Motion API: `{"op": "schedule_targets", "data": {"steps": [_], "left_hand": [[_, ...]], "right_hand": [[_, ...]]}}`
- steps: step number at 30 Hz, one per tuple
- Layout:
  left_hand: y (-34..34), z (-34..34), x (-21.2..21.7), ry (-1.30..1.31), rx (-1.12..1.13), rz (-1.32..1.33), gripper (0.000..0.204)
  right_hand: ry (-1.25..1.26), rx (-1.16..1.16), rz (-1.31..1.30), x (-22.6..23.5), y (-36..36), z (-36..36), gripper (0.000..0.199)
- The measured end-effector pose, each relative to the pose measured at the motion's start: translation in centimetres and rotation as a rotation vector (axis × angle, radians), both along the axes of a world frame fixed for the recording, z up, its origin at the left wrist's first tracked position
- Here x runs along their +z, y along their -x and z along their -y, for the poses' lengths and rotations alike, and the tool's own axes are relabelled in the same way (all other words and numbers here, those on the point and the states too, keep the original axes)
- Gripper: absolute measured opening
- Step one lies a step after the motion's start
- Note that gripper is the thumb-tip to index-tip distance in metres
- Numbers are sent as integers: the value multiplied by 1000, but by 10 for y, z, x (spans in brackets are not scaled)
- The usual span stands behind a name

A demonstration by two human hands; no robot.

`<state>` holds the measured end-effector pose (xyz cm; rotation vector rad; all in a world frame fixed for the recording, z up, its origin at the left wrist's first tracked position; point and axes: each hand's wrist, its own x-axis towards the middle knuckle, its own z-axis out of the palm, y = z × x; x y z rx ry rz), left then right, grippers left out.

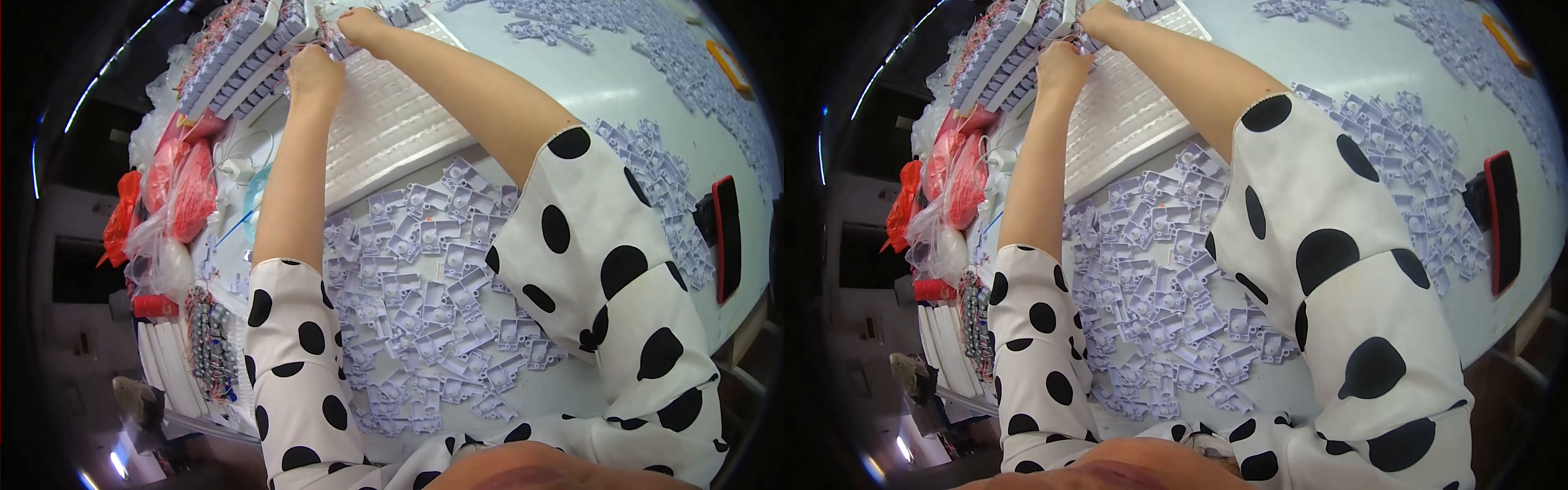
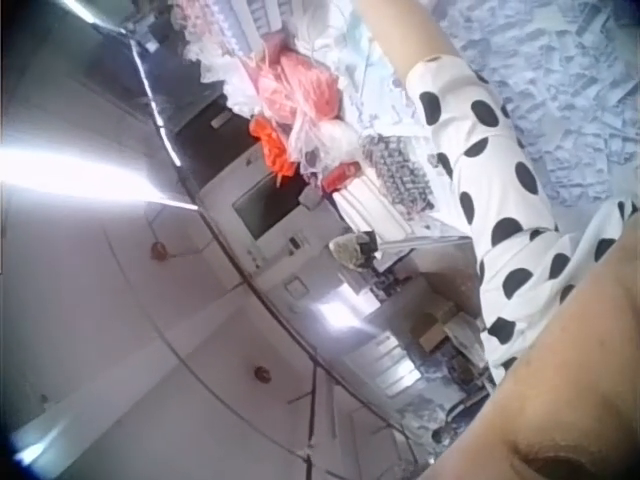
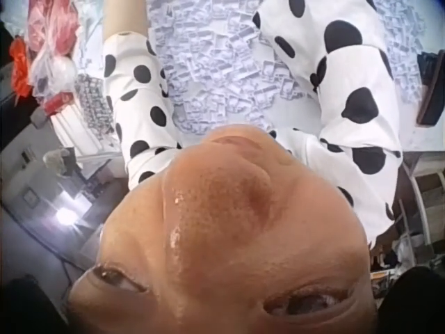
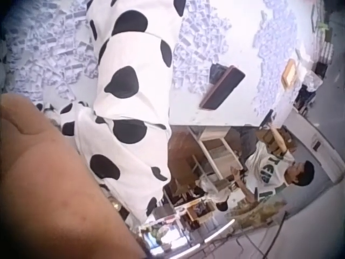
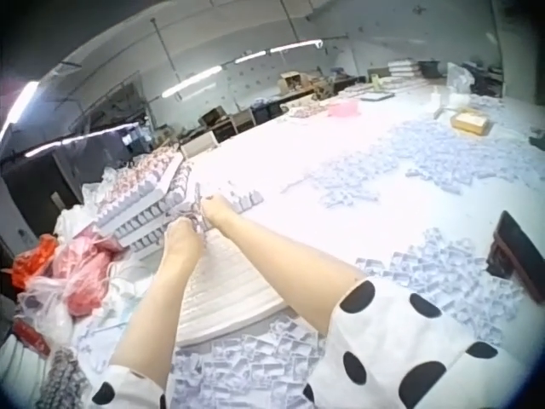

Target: The person assembles electronic components by fitting small motors and attached wiring into plastic casings by hand and placing the assembled units into a slotted tray.

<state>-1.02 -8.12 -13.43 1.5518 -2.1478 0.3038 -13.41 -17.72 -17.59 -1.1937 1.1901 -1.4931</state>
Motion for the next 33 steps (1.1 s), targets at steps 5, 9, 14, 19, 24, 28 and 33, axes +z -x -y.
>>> {"op": "schedule_targets", "data": {"steps": [5, 9, 14, 19, 24, 28, 33], "left_hand": [[-7, 14, -1, -30, 77, -14, 22], [17, 18, -7, -9, 41, -3, 24], [-40, 10, 13, -188, 67, 119, 32], [-72, -98, 114, -130, -106, -113, 36], [-76, -244, 123, -289, -226, -167, 32], [-96, -293, 91, -436, -154, -134, 28], [-96, -244, 39, -413, -203, -350, 23]], "right_hand": [[92, -48, -396, 20, -16, -6, 38], [119, -118, -517, 71, 26, -34, 37], [341, 173, -839, 138, 22, -164, 28], [492, 524, -1155, 189, 84, -339, 25], [291, 643, -1205, 158, 142, -476, 24], [411, 860, -1210, 117, 143, -585, 20], [641, 455, -1034, 47, 149, -650, 29]]}}
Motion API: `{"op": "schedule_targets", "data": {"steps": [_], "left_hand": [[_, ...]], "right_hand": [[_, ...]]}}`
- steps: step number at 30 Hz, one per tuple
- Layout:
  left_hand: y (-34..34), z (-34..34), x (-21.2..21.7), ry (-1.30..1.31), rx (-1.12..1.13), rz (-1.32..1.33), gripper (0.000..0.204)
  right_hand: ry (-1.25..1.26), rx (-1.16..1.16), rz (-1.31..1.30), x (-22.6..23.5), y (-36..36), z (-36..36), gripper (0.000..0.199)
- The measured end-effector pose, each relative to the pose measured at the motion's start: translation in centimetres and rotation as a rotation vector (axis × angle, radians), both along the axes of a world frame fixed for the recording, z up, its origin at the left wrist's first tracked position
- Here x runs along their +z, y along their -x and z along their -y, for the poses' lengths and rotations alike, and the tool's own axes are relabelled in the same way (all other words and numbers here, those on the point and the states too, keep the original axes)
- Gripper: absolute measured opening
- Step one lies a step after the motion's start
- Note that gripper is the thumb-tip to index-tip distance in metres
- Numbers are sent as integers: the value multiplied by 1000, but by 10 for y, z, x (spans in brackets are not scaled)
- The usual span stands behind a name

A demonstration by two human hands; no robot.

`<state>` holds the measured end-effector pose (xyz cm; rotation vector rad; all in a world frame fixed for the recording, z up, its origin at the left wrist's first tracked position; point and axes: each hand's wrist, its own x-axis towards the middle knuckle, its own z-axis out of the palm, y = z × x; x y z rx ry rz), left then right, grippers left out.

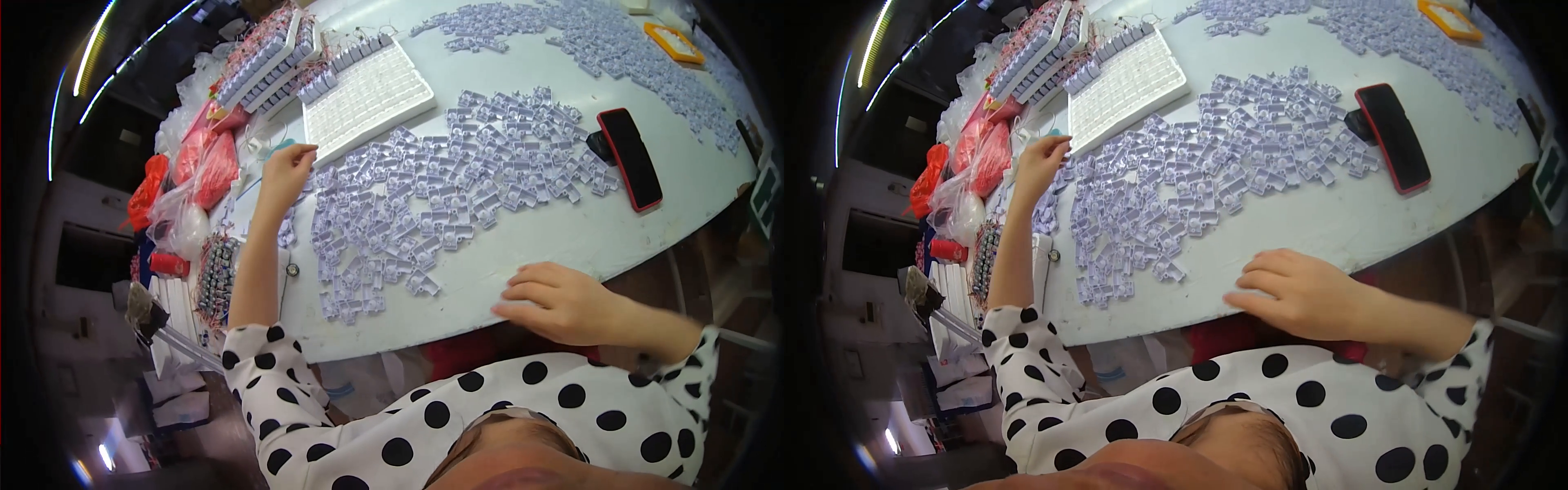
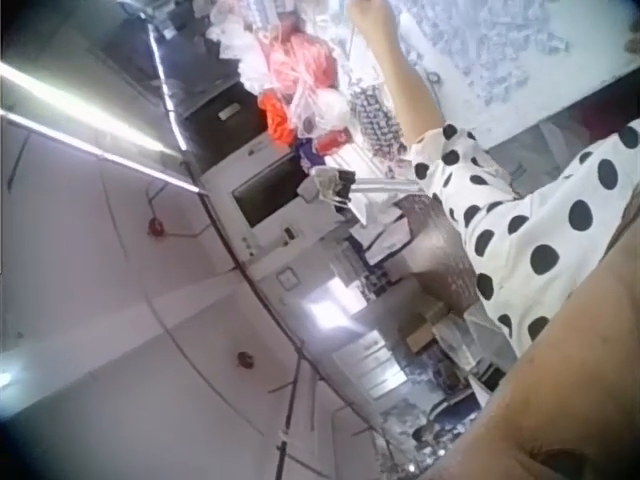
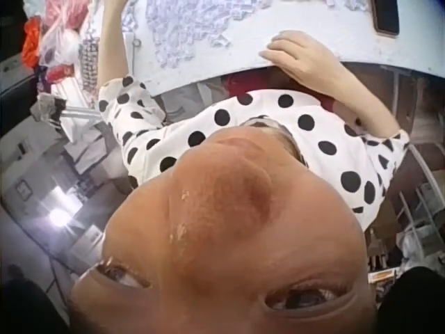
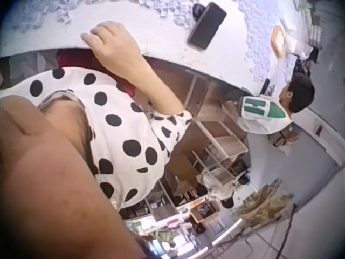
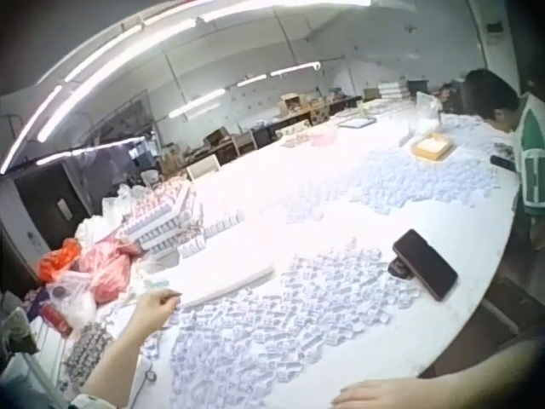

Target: The person assembles electronic components by fitting small motors and attached wiring into plastic casings by hand and placing the assembled units into a slotted tray.

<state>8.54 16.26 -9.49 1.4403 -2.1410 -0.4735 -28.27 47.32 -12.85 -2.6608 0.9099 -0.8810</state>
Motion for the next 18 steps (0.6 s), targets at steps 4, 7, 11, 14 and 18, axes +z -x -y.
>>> {"op": "schedule_targets", "data": {"steps": [4, 7, 11, 14, 18], "left_hand": [[26, 76, -14, 76, -52, -62, 24], [59, 141, -19, 266, 15, 133, 28], [51, 221, -25, 330, 228, 129, 41], [64, 268, -37, 318, 242, 198, 41], [65, 301, -37, 230, 151, 161, 33]], "right_hand": [[107, -477, 235, -36, 17, -12, 41], [113, -693, 349, -63, 16, -9, 39], [-38, -826, 318, -66, 6, 3, 39], [-36, -781, 266, -73, 19, -5, 41], [-82, -763, 247, -77, 22, -9, 40]]}}
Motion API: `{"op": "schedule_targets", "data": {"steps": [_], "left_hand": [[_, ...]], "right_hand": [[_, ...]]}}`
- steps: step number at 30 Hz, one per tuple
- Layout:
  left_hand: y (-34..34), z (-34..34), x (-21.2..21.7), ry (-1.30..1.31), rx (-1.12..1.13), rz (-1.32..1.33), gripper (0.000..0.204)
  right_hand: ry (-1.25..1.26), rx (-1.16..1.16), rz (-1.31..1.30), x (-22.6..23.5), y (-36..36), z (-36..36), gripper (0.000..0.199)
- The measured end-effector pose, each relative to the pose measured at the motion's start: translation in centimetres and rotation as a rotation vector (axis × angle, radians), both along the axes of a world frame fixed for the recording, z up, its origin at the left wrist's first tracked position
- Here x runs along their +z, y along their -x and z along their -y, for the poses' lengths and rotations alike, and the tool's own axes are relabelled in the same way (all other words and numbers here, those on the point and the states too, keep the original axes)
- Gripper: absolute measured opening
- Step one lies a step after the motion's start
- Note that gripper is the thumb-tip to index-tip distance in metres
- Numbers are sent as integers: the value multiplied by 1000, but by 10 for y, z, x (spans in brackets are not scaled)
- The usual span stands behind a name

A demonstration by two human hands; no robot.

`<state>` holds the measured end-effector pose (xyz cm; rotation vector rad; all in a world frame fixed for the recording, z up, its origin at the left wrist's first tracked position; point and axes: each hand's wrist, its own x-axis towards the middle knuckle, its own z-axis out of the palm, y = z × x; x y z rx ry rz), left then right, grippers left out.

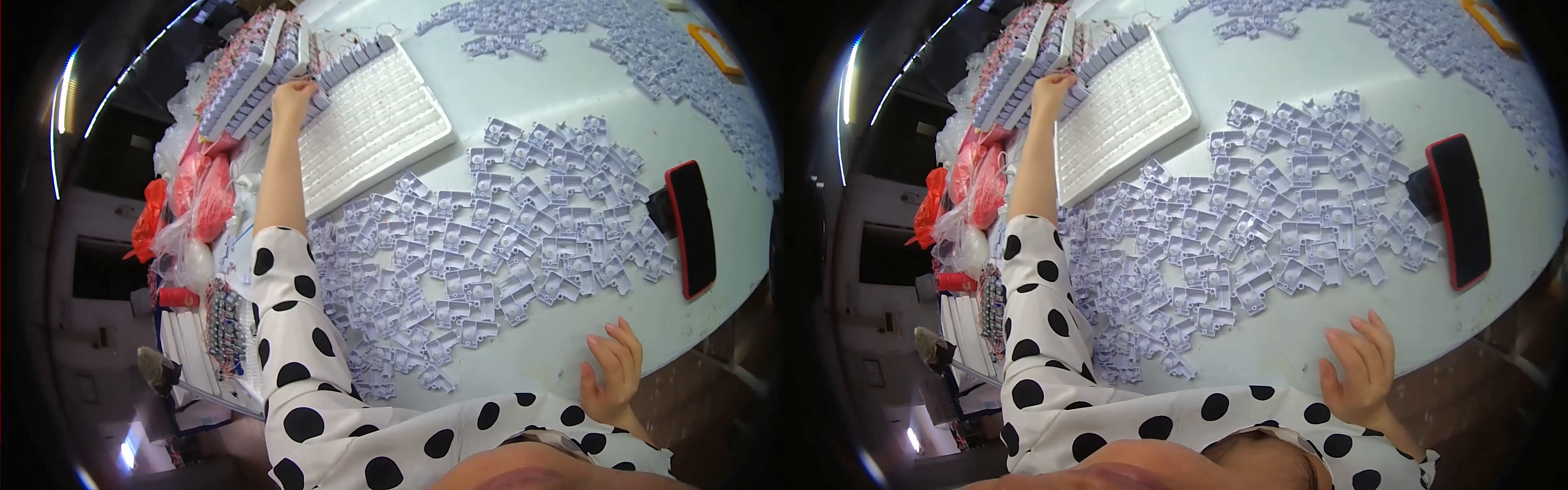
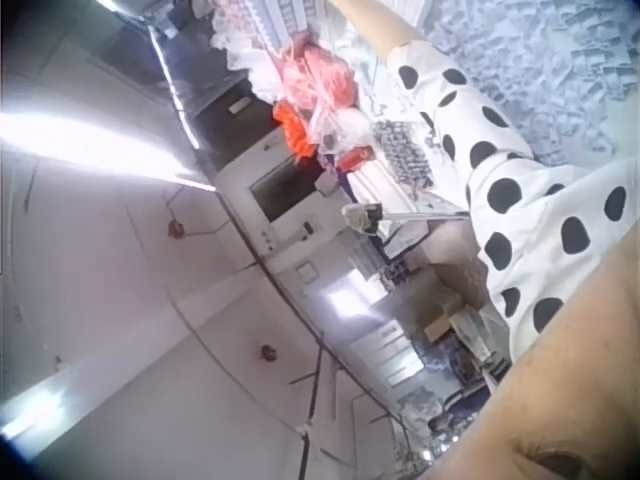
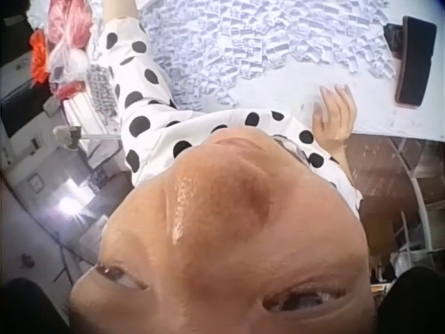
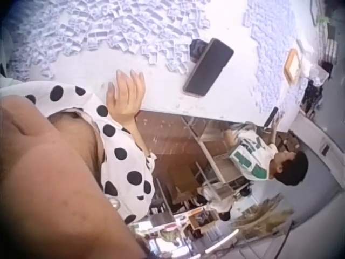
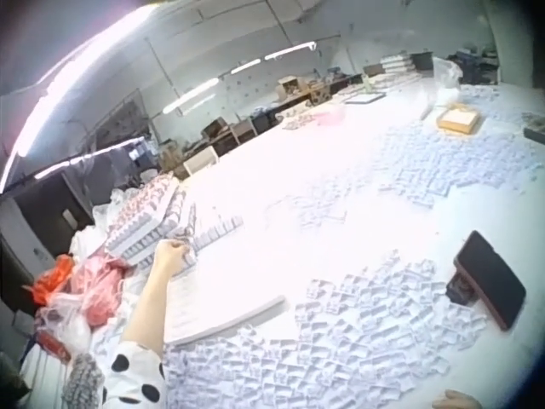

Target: The person assembles electronic components by fitting small motors and attached wiring into plastic casings by hand and placing the assembled units into a slotted tray.

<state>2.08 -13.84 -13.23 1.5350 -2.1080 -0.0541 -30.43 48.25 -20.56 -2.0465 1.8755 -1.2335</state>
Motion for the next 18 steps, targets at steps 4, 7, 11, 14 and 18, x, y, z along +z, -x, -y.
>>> {"op": "schedule_targets", "data": {"steps": [4, 7, 11, 14, 18], "left_hand": [[-13, 26, 3, -80, 101, -24, 32], [4, 20, -2, -61, 152, 42, 31], [12, 20, -6, 76, 252, 152, 35], [12, 18, -1, 32, 328, 167, 37], [19, 8, 4, 8, 390, 100, 40]], "right_hand": [[-44, -13, -9, 0, -3, 4, 35], [-70, -22, -45, -1, -3, 2, 33], [-98, -18, -36, -1, -2, 1, 31], [-100, -2, -34, -1, -2, 1, 30], [-69, -2, -29, -2, -2, 1, 29]]}}
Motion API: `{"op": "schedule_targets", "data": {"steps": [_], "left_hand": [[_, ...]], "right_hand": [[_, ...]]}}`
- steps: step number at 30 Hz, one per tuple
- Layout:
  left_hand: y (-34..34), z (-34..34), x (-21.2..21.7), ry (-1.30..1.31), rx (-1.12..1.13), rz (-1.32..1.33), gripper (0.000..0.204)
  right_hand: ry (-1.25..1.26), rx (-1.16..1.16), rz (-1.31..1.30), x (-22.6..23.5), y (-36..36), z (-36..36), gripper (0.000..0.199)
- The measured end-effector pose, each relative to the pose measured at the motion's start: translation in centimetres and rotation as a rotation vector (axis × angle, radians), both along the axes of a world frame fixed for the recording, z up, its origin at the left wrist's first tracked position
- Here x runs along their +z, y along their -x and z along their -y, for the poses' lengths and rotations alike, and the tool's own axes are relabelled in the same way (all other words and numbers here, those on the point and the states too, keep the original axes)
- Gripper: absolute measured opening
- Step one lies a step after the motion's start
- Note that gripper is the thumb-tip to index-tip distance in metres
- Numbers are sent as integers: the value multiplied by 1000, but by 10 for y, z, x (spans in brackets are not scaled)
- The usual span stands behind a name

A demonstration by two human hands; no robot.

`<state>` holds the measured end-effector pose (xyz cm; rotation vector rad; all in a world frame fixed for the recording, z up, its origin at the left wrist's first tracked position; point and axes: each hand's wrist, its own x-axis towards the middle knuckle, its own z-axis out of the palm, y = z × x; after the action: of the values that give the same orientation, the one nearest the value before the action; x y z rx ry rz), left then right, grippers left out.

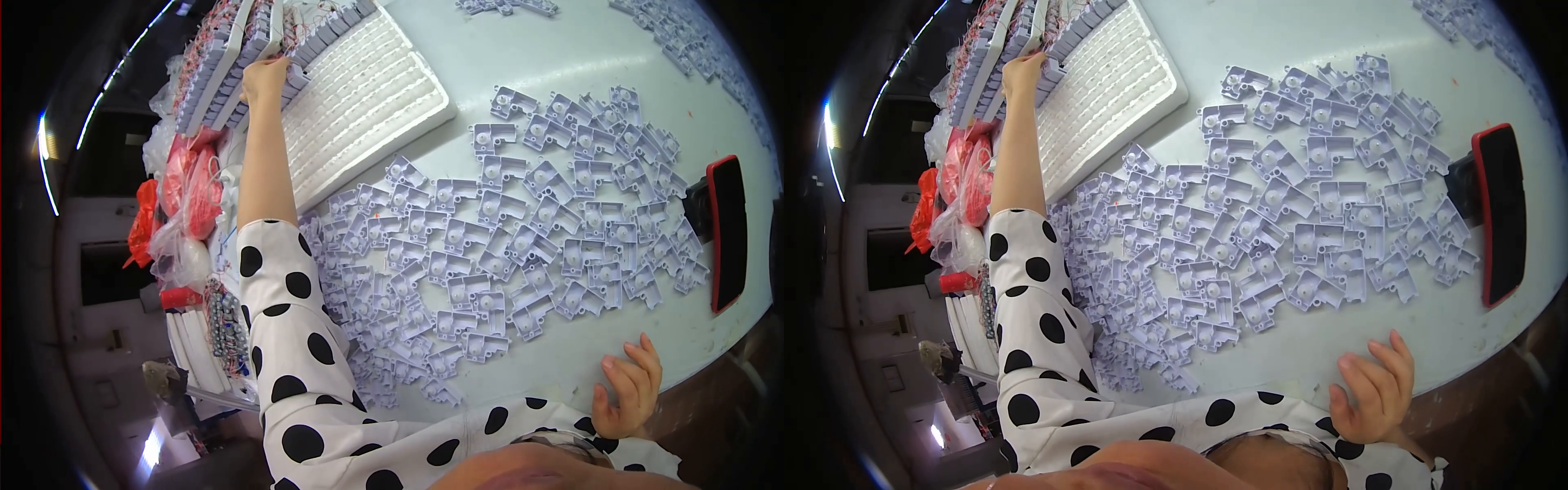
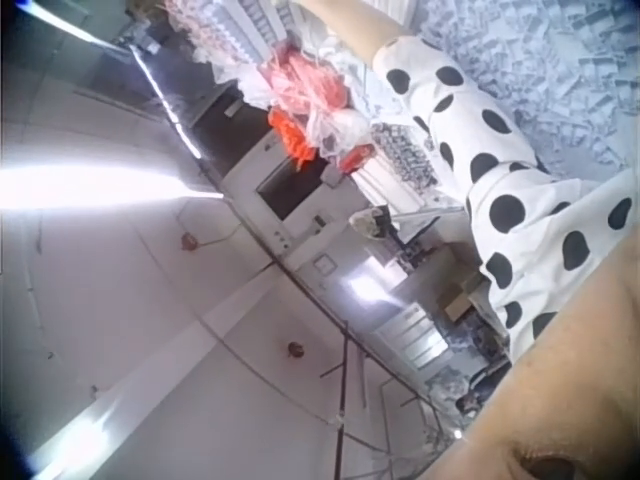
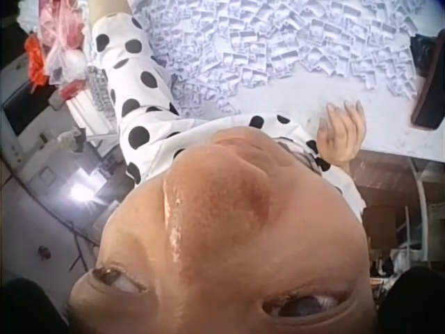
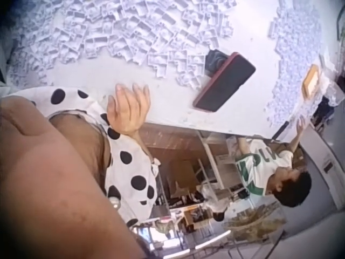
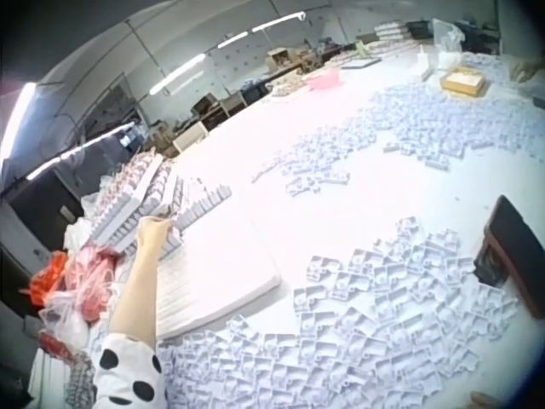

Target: The person assembles electronic components by fitting small motors and attached wiring into plastic casings by hand and placing the assembled units into a slotted tray.

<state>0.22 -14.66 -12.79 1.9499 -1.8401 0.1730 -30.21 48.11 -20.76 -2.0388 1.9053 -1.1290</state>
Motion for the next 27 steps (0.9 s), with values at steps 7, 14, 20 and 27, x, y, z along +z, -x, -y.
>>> {"op": "schedule_targets", "data": {"steps": [7, 14, 20, 27], "left_hand": [[-19, -11, 19, -7, 10, -52, 43], [-57, -120, 70, 92, -180, -327, 37], [-63, -308, 77, 49, -369, -373, 35], [-87, -528, 0, 110, -291, -765, 25]], "right_hand": [[27, 51, 22, 3, 3, 0, 29], [104, 72, 98, 8, 1, 3, 32], [153, -3, 76, 7, -5, 10, 32], [176, 39, -46, 4, -14, 15, 33]]}}
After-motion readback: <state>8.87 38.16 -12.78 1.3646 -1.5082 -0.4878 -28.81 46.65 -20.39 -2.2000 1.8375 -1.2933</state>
